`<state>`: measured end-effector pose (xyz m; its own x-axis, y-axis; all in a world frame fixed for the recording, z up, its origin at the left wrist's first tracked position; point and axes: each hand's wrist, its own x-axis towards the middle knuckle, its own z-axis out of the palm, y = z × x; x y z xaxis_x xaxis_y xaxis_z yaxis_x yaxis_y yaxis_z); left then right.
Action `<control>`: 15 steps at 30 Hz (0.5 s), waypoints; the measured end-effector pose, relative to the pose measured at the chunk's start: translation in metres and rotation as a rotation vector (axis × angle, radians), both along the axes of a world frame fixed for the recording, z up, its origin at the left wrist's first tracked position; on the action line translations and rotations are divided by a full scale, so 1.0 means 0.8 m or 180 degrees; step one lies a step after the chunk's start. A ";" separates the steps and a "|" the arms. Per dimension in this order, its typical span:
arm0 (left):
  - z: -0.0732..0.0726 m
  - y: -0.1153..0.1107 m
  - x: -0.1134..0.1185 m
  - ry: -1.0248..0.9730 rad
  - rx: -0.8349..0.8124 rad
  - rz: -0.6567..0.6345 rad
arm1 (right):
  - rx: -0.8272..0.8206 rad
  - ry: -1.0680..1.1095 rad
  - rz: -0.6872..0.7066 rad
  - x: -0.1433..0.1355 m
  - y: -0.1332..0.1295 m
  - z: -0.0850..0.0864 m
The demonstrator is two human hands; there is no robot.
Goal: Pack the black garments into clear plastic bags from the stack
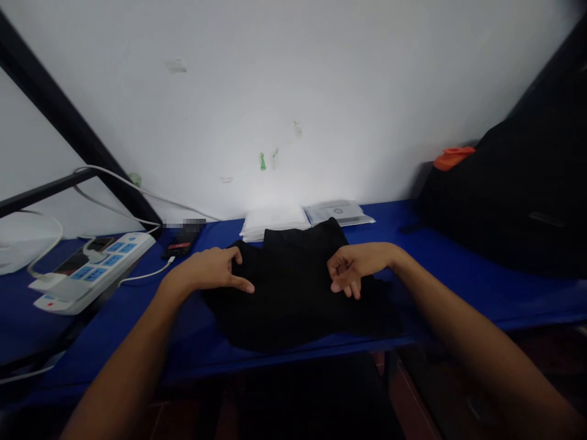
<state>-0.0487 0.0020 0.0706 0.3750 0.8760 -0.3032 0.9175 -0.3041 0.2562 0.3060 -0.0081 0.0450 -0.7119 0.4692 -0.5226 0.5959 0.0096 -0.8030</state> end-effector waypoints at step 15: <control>-0.050 -0.017 0.045 0.0191 0.0303 -0.1285 | 0.4347 -0.1582 -0.1259 0.097 0.108 -0.076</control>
<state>-0.0129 -0.0119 0.0303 0.6782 0.6874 -0.2598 0.7322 -0.6622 0.1592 0.3837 0.0786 -0.0158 -0.3134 0.8944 0.3192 0.9398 0.3403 -0.0308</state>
